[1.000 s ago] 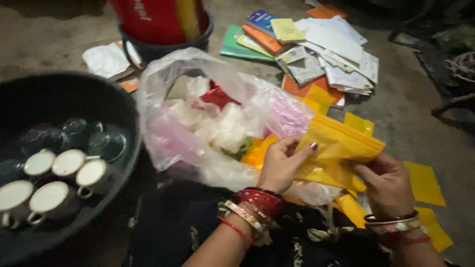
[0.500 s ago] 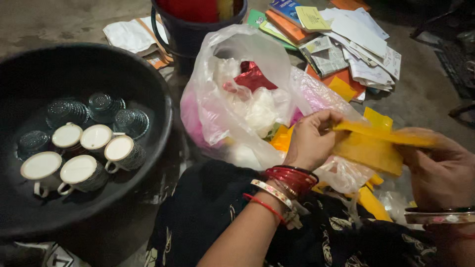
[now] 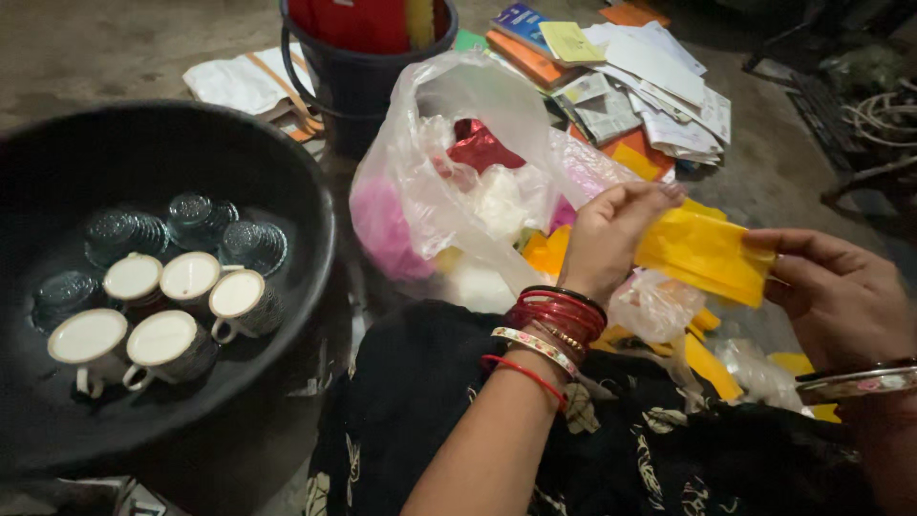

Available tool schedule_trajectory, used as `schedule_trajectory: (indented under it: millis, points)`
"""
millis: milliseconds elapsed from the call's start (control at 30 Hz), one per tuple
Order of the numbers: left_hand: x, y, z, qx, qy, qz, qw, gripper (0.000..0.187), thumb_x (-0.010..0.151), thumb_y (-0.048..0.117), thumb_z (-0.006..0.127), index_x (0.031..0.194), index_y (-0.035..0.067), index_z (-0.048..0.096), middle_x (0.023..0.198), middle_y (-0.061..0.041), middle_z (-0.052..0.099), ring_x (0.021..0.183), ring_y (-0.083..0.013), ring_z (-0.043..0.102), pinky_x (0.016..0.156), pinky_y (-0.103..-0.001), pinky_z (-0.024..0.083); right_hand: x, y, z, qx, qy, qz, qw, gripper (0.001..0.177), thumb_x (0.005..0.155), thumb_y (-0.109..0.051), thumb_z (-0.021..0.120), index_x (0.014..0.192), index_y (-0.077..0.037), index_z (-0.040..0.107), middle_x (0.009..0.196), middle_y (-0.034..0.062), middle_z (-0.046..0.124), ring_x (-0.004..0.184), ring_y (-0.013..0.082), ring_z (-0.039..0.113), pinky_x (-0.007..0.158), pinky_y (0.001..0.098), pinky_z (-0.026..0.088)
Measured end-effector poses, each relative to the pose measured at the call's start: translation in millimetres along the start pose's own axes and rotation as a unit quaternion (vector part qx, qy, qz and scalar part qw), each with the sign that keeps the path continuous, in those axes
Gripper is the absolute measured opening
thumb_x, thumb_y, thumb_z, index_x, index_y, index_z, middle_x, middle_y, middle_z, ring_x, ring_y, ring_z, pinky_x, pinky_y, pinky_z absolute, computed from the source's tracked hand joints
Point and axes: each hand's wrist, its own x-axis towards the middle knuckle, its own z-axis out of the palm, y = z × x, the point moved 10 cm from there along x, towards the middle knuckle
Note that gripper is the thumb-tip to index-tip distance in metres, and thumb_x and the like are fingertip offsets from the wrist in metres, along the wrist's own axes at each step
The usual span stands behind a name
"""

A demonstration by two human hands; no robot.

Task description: The person sits on the floor and repeatedly folds small yellow plastic pouches by hand. They pick up pouches from a plastic bag, fold them in half, and place them on the floor, continuing the process throughout the clip.

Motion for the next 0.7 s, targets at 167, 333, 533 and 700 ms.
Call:
schedule_trajectory:
  millis: [167, 333, 533, 700]
  points:
    - [-22, 17, 12, 0.133, 0.022, 0.040, 0.990, 0.036, 0.089, -0.003, 0.072, 0.124, -0.003, 0.063, 0.110, -0.011, 0.073, 0.099, -0.0160, 0.070, 0.087, -0.028, 0.057, -13, 1, -11, 0.082, -0.015, 0.012, 0.996, 0.032, 0.097, -0.006, 0.050, 0.120, 0.007, 0.069, 0.123, 0.0146, 0.071, 0.101, 0.0203, 0.064, 0.089, 0.0317, 0.053]
    - [-35, 32, 27, 0.154, 0.041, 0.027, 0.987, 0.034, 0.089, -0.001, 0.071, 0.122, -0.001, 0.064, 0.102, -0.012, 0.076, 0.086, -0.0147, 0.073, 0.076, -0.027, 0.060, -18, 1, -14, 0.151, -0.027, 0.003, 0.988, 0.030, 0.094, -0.006, 0.065, 0.123, -0.006, 0.066, 0.117, 0.0088, 0.068, 0.099, 0.0155, 0.063, 0.080, 0.0299, 0.052]
    - [-44, 44, 27, 0.253, 0.079, 0.027, 0.964, 0.027, 0.090, 0.001, 0.071, 0.116, -0.002, 0.065, 0.098, -0.009, 0.076, 0.084, -0.0111, 0.072, 0.072, -0.026, 0.058, -14, -6, -8, 0.075, -0.053, -0.045, 0.995, 0.031, 0.085, 0.000, 0.073, 0.116, -0.002, 0.069, 0.105, 0.0096, 0.075, 0.088, 0.0151, 0.070, 0.077, 0.0291, 0.056]
    - [-41, 46, 5, 0.236, 0.055, 0.053, 0.969, 0.017, 0.099, 0.001, 0.068, 0.114, -0.007, 0.070, 0.099, -0.009, 0.074, 0.086, -0.0098, 0.068, 0.074, -0.025, 0.055, 2, 9, -2, 0.084, -0.058, -0.060, 0.993, 0.026, 0.086, -0.001, 0.074, 0.112, 0.001, 0.068, 0.100, 0.0100, 0.077, 0.085, 0.0139, 0.072, 0.076, 0.0282, 0.058]
